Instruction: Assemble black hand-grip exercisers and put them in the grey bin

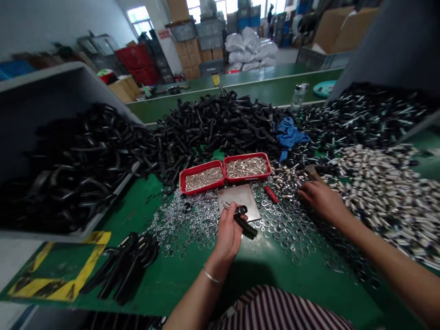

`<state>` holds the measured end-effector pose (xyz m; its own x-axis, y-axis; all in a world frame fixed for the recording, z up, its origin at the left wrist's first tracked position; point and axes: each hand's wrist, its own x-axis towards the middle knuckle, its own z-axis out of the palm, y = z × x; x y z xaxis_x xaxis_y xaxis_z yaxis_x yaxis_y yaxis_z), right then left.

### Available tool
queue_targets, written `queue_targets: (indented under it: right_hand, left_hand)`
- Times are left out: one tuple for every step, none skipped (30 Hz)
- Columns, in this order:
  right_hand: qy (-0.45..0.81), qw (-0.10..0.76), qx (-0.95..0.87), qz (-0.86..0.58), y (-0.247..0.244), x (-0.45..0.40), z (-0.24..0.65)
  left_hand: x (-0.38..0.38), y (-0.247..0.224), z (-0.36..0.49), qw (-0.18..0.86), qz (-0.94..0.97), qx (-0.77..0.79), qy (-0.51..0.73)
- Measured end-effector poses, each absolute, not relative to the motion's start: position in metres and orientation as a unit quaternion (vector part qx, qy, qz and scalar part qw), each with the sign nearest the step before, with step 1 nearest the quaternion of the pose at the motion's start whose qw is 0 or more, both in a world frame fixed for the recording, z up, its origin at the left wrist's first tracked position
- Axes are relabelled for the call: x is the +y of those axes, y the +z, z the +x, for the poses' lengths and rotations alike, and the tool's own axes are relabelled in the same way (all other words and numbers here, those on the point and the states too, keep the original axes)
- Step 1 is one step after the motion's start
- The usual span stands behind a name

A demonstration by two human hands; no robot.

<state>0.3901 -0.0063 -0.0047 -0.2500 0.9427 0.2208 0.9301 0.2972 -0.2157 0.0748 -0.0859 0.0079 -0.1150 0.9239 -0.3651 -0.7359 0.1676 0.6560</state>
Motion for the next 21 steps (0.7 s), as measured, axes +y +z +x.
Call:
queue_targets:
  right_hand:
    - [0.02, 0.181, -0.782, -0.596, -0.002, -0.005, 0.387]
    - [0.03, 0.215, -0.769, -0.602, 0.002, -0.006, 0.38]
    - [0.06, 0.253, -0.753, -0.604, 0.007, -0.009, 0.369]
    - [0.112, 0.288, -0.737, -0.6, 0.013, -0.015, 0.356]
    - [0.181, 0.321, -0.718, -0.591, 0.019, -0.022, 0.339]
    - [0.273, 0.337, -0.698, -0.57, 0.026, -0.03, 0.321]
    - [0.367, 0.347, -0.673, -0.541, 0.031, -0.038, 0.301]
    - [0.441, 0.363, -0.643, -0.51, 0.036, -0.045, 0.283]
    - [0.499, 0.373, -0.616, -0.482, 0.039, -0.051, 0.267]
    - [0.543, 0.381, -0.591, -0.46, 0.04, -0.056, 0.253]
    - [0.573, 0.386, -0.571, -0.443, 0.04, -0.059, 0.242]
    - [0.594, 0.388, -0.556, -0.433, 0.039, -0.061, 0.235]
    - [0.609, 0.389, -0.543, -0.428, 0.037, -0.062, 0.23]
    - [0.623, 0.387, -0.532, -0.424, 0.035, -0.062, 0.227]
    - [0.638, 0.385, -0.52, -0.419, 0.033, -0.062, 0.225]
    - [0.654, 0.386, -0.504, -0.412, 0.03, -0.062, 0.225]
    - [0.674, 0.389, -0.483, -0.402, 0.026, -0.063, 0.224]
    - [0.697, 0.392, -0.458, -0.388, 0.023, -0.064, 0.223]
    - [0.722, 0.394, -0.429, -0.372, 0.019, -0.065, 0.221]
    - [0.747, 0.396, -0.4, -0.355, 0.016, -0.066, 0.22]
    - [0.769, 0.395, -0.373, -0.338, 0.013, -0.068, 0.218]
  left_hand:
    - [-0.082, 0.008, 0.073, 0.649, 0.12, 0.396, 0.638]
    - [-0.079, 0.007, 0.072, 0.647, 0.123, 0.397, 0.639]
    - [-0.077, 0.007, 0.071, 0.647, 0.126, 0.398, 0.638]
    - [-0.077, 0.006, 0.07, 0.65, 0.129, 0.397, 0.635]
    - [-0.077, 0.006, 0.071, 0.652, 0.132, 0.397, 0.632]
    - [-0.078, 0.006, 0.072, 0.655, 0.136, 0.397, 0.628]
    - [-0.079, 0.006, 0.073, 0.658, 0.14, 0.396, 0.625]
    - [-0.081, 0.006, 0.075, 0.66, 0.146, 0.395, 0.622]
    - [-0.082, 0.007, 0.077, 0.663, 0.153, 0.392, 0.619]
    - [-0.084, 0.008, 0.078, 0.666, 0.16, 0.387, 0.617]
    - [-0.085, 0.009, 0.079, 0.668, 0.167, 0.382, 0.616]
    - [-0.086, 0.01, 0.079, 0.67, 0.174, 0.378, 0.615]
    - [-0.087, 0.011, 0.079, 0.67, 0.179, 0.376, 0.614]
    - [-0.088, 0.011, 0.078, 0.67, 0.182, 0.376, 0.614]
    - [-0.089, 0.011, 0.078, 0.668, 0.186, 0.377, 0.614]
    - [-0.091, 0.01, 0.077, 0.667, 0.19, 0.378, 0.613]
    - [-0.092, 0.01, 0.076, 0.666, 0.193, 0.378, 0.613]
    - [-0.093, 0.008, 0.076, 0.667, 0.195, 0.378, 0.612]
    - [-0.094, 0.007, 0.076, 0.668, 0.195, 0.378, 0.611]
    - [-0.095, 0.006, 0.076, 0.669, 0.194, 0.378, 0.61]
    - [-0.095, 0.004, 0.076, 0.67, 0.194, 0.379, 0.607]
